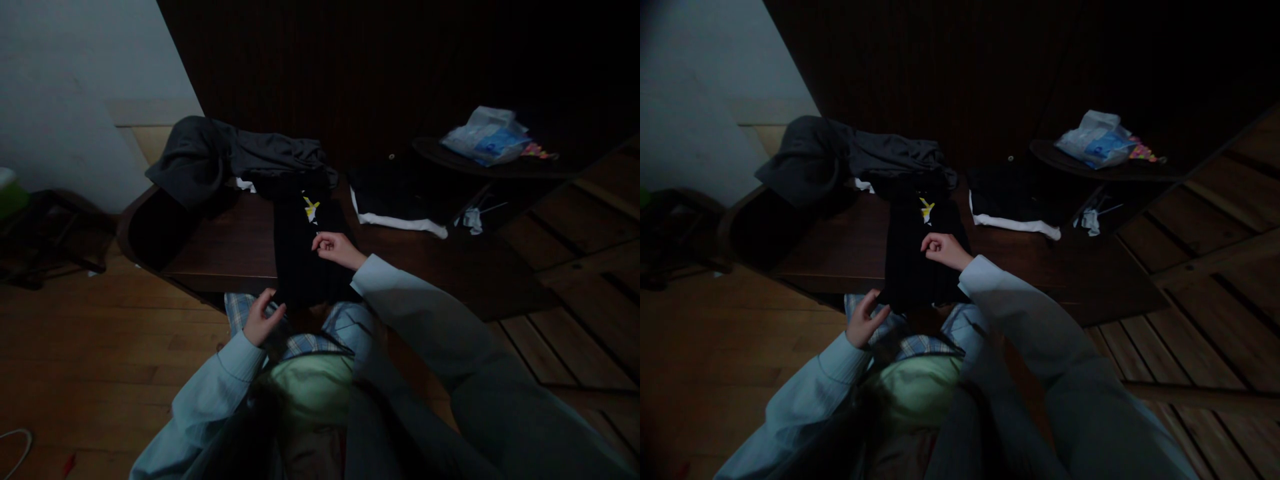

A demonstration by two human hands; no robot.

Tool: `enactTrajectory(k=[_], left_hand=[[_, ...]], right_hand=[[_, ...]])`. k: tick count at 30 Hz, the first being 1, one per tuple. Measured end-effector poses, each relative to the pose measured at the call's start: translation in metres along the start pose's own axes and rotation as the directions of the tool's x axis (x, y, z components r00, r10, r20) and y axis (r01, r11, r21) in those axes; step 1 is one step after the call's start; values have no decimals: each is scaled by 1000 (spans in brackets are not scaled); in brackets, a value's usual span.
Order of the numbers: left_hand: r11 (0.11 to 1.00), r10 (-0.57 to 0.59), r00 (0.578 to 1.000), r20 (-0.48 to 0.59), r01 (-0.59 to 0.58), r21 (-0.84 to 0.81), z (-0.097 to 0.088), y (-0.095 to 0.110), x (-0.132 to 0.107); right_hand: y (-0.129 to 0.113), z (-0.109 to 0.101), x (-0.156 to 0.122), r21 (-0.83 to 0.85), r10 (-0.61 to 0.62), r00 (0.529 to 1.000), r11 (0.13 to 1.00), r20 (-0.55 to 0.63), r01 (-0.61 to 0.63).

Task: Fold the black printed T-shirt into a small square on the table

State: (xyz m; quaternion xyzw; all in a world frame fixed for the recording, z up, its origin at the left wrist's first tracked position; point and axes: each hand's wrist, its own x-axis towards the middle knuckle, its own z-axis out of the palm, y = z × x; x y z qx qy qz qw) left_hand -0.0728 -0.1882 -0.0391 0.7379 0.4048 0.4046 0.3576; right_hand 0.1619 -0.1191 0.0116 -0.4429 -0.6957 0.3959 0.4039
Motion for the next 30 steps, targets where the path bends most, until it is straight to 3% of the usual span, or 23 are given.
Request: enactTrajectory(k=[5,8,10,16,27,30], left_hand=[[995,-5,977,-211,25,93,2,3,-4],[980,75,945,-318,-10,200,1,7,-5],[955,153,933,-326,-55,291,1,10,-6],[832,338,933,-123,-235,503,-2,20,-2],[610,521,849,87,-441,659,12,26,7],[551,545,812,208,-534,642,21,26,13]], right_hand=[[-1,0,0,12,6,1000,1000,-13,-6],[-2,0,0,12,-1,999,1000,-36,1],[-3,-1,-1,8,-8,997,1000,-75,9],[-4,-2,-2,60,6,994,998,-112,1],[-1,-2,-1,32,2,995,999,-100,1],[-2,-2,-1,27,2,996,1000,-89,0]])
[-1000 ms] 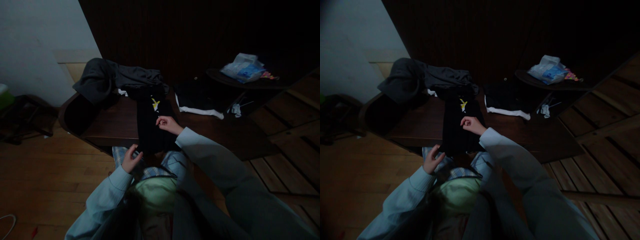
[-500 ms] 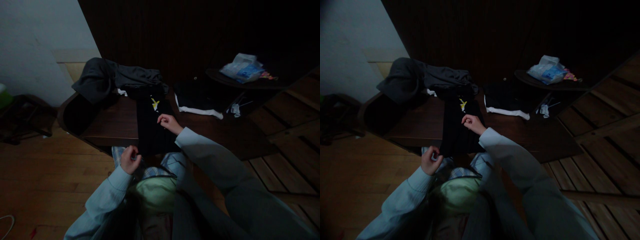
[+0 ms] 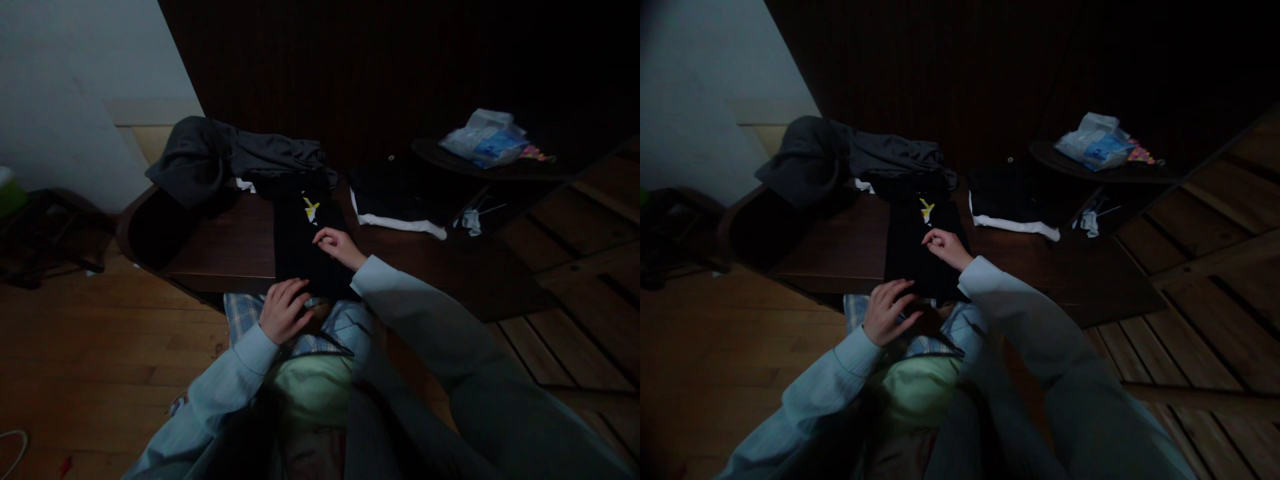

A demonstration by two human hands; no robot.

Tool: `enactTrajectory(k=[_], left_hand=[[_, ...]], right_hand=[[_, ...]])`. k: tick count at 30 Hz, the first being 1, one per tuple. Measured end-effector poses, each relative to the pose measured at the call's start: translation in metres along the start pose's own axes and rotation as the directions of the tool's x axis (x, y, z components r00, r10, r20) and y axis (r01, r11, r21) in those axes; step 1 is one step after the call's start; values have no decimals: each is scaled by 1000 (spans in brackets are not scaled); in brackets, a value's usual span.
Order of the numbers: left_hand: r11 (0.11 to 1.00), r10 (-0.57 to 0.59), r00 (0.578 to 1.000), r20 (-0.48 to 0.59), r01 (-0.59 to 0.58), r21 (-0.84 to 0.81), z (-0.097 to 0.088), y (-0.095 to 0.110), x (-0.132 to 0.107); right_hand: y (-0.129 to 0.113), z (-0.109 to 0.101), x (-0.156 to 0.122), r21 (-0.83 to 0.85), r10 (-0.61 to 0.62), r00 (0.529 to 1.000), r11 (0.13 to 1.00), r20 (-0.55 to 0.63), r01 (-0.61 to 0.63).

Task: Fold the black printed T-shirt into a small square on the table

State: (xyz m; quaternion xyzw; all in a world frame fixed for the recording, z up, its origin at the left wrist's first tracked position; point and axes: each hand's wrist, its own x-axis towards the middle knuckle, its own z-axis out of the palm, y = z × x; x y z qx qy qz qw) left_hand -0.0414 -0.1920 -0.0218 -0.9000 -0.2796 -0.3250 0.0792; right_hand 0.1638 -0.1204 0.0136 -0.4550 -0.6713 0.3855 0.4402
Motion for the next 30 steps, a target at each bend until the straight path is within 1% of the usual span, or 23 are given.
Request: enactTrajectory(k=[2,4,7,10,16,21,24,28,30], left_hand=[[999,40,996,78,-42,18,8,0,5],[997,40,993,112,-46,56,19,-1,9],[997,22,998,52,-26,78,31,-4,14],[1000,18,1000,-14,-18,10,32,-4,16],[987,-6,992,-129,-15,-158,13,2,15],[974,-10,987,-163,-27,-224,2,2,10],[971,-23,989,-144,-12,-240,-6,2,9],[979,-58,997,-54,46,-199,-25,8,13],[985,-89,994,-70,77,-157,-36,11,16]], right_hand=[[0,0,0,8,6,1000,1000,3,-6],[0,0,0,24,11,1000,1000,-1,-11],[1,0,1,58,5,1000,998,-10,-5],[3,0,1,86,-9,1000,996,-8,9],[4,0,1,80,-3,1000,997,2,2],[3,0,1,77,0,1000,997,-10,0],[3,1,1,78,-6,1000,997,-18,7],[4,1,1,71,-5,1000,997,-17,6],[4,1,1,67,-6,1000,998,-18,7]])
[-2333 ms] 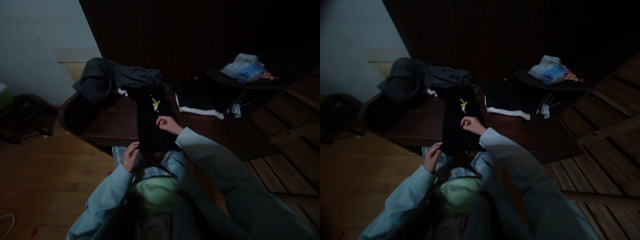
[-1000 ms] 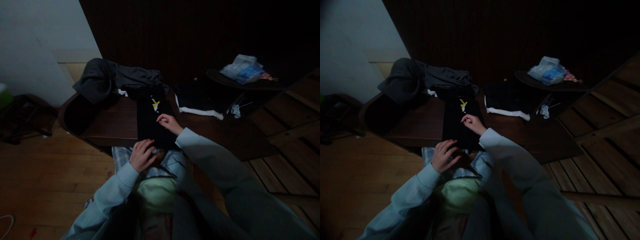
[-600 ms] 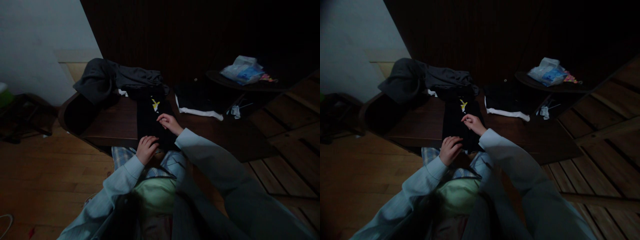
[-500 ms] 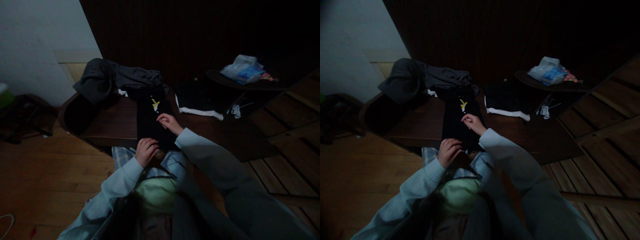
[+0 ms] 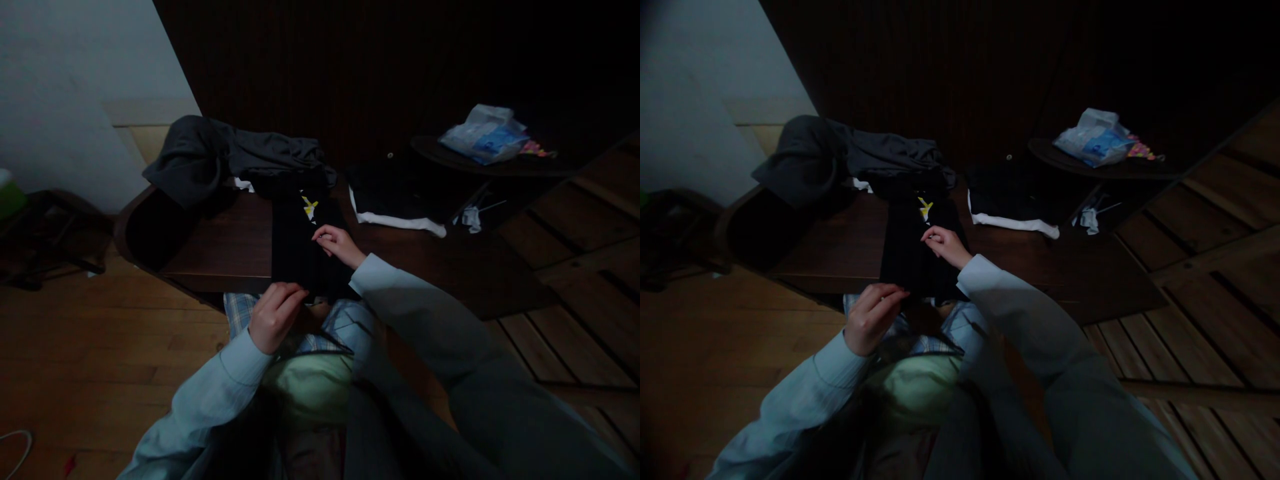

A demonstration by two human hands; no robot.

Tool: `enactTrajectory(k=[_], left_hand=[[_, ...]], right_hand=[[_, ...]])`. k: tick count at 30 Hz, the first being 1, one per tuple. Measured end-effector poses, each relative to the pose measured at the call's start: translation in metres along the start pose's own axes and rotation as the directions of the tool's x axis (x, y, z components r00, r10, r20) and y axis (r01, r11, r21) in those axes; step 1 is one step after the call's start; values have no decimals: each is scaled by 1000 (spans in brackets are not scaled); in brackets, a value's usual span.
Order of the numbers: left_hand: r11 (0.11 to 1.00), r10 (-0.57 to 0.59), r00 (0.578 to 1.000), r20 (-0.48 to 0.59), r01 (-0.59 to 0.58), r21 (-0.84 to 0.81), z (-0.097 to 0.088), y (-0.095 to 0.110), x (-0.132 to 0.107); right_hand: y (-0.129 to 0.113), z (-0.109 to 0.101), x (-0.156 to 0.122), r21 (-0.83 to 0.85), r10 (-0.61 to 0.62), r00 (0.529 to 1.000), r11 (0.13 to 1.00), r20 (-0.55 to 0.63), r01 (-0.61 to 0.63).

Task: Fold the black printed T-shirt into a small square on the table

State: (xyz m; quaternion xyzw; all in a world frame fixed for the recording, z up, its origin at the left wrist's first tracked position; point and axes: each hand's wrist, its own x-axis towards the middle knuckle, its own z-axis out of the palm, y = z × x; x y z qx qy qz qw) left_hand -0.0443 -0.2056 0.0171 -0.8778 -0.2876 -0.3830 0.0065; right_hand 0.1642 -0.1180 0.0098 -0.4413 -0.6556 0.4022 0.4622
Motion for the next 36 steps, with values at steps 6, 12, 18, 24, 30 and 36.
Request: enactTrajectory(k=[6,12,18,24,30,36], left_hand=[[992,-66,949,-307,96,84,-22,3,9],[987,91,993,79,-80,-143,5,8,22],[962,221,916,335,-148,-230,40,3,12],[993,106,970,221,-114,22,44,-21,-20],[992,78,997,3,-78,103,43,-45,-37],[990,131,977,-166,-120,71,29,-47,-36]], right_hand=[[0,-1,0,-2,16,1000,1000,-2,-16],[-1,1,1,-10,52,999,999,-1,-52],[6,4,5,-116,38,998,992,-47,-43],[7,6,5,-192,8,994,981,-109,-29],[6,7,5,-290,9,997,957,-77,-31],[8,3,5,-102,43,997,994,-61,-49]])
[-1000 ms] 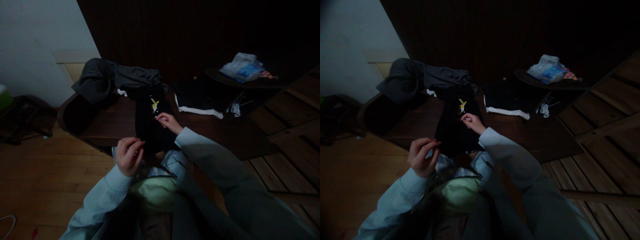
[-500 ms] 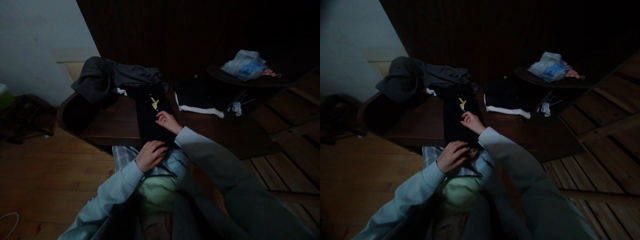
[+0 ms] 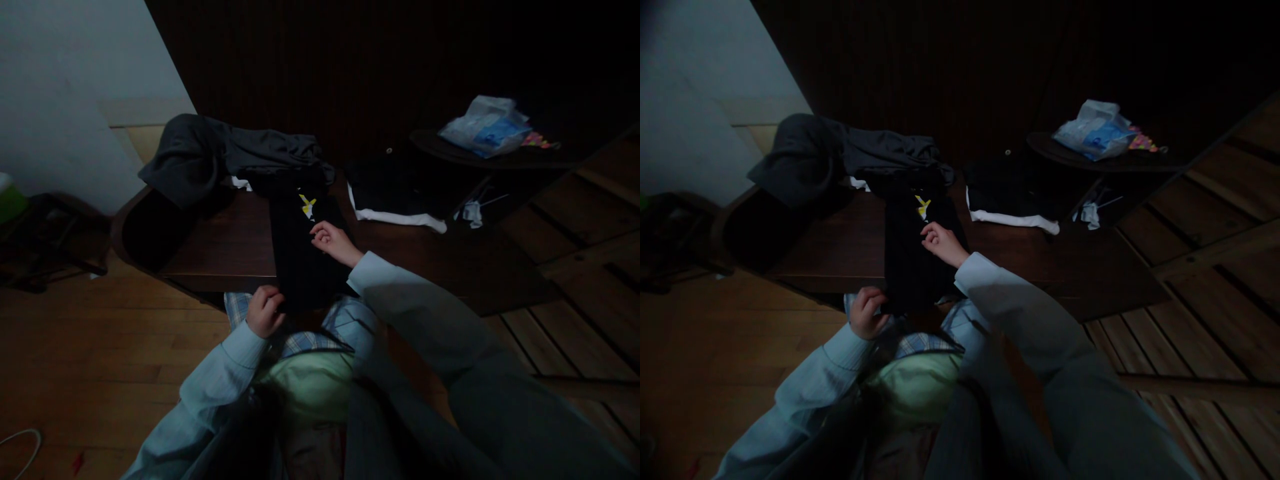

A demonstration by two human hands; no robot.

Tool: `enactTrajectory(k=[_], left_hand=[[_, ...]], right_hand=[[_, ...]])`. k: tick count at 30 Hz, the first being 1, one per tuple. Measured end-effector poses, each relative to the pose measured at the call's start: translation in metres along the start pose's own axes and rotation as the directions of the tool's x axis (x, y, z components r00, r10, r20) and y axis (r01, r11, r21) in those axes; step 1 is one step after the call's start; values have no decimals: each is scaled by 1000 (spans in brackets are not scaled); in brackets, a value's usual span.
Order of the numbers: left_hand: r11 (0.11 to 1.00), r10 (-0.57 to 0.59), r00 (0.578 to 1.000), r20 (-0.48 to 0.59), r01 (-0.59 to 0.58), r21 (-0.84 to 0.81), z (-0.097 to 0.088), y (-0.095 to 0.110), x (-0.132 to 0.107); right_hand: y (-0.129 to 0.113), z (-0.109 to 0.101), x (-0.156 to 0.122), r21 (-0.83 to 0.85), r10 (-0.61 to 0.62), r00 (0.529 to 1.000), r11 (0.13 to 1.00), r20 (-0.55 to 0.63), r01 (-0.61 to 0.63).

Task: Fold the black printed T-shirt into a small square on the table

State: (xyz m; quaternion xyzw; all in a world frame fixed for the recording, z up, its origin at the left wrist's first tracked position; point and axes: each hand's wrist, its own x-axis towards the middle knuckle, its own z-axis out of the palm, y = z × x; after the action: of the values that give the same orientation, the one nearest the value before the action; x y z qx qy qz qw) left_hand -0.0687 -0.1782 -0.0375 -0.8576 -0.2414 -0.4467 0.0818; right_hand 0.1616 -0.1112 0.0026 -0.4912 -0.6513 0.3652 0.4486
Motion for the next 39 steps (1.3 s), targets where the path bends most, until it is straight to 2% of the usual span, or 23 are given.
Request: enactTrajectory(k=[3,5,8,11,15,18,21,23,25,27,30,32,34,37,39], left_hand=[[999,29,990,-136,-24,40,-7,1,1],[996,32,989,-147,-19,86,-10,1,1],[995,7,998,-67,0,104,-10,3,3],[999,8,999,39,-10,47,-9,5,3],[999,28,988,150,-23,-36,-12,3,3],[999,9,986,165,-3,-32,-15,-3,8],[997,-78,976,204,80,1,-14,-11,23],[995,-99,946,310,103,2,-11,-16,36],[996,-74,903,423,86,-10,-8,-19,49],[996,-85,874,479,87,17,-6,-19,60],[975,-207,851,482,139,174,-5,-15,70],[944,-289,832,474,167,283,-3,-12,75],[936,-309,832,461,179,304,1,-11,79],[979,-195,839,508,134,155,11,-15,82],[992,-129,811,570,107,73,18,-18,82]], right_hand=[[0,0,0,73,24,999,997,27,-26],[-2,0,0,70,26,999,997,38,-29],[-7,1,-2,-21,8,999,1000,40,-7],[-9,1,-3,-109,-23,997,994,68,30],[-7,0,-3,-67,-31,996,997,83,37],[-5,0,-3,-14,5,998,1000,68,-4],[-5,1,-2,17,13,1000,1000,-17,-13],[-5,0,-2,14,-6,989,1000,-151,8],[-4,-2,-2,4,-23,952,1000,-306,26],[-2,-8,0,7,-22,913,1000,-407,27],[2,-24,6,11,32,918,999,-396,-30],[3,-35,13,-35,86,941,994,-329,-103],[3,-45,23,-148,139,950,971,-280,-186],[-1,-51,37,-397,194,942,869,-273,-294],[-3,-50,45,-547,212,944,773,-252,-320]])
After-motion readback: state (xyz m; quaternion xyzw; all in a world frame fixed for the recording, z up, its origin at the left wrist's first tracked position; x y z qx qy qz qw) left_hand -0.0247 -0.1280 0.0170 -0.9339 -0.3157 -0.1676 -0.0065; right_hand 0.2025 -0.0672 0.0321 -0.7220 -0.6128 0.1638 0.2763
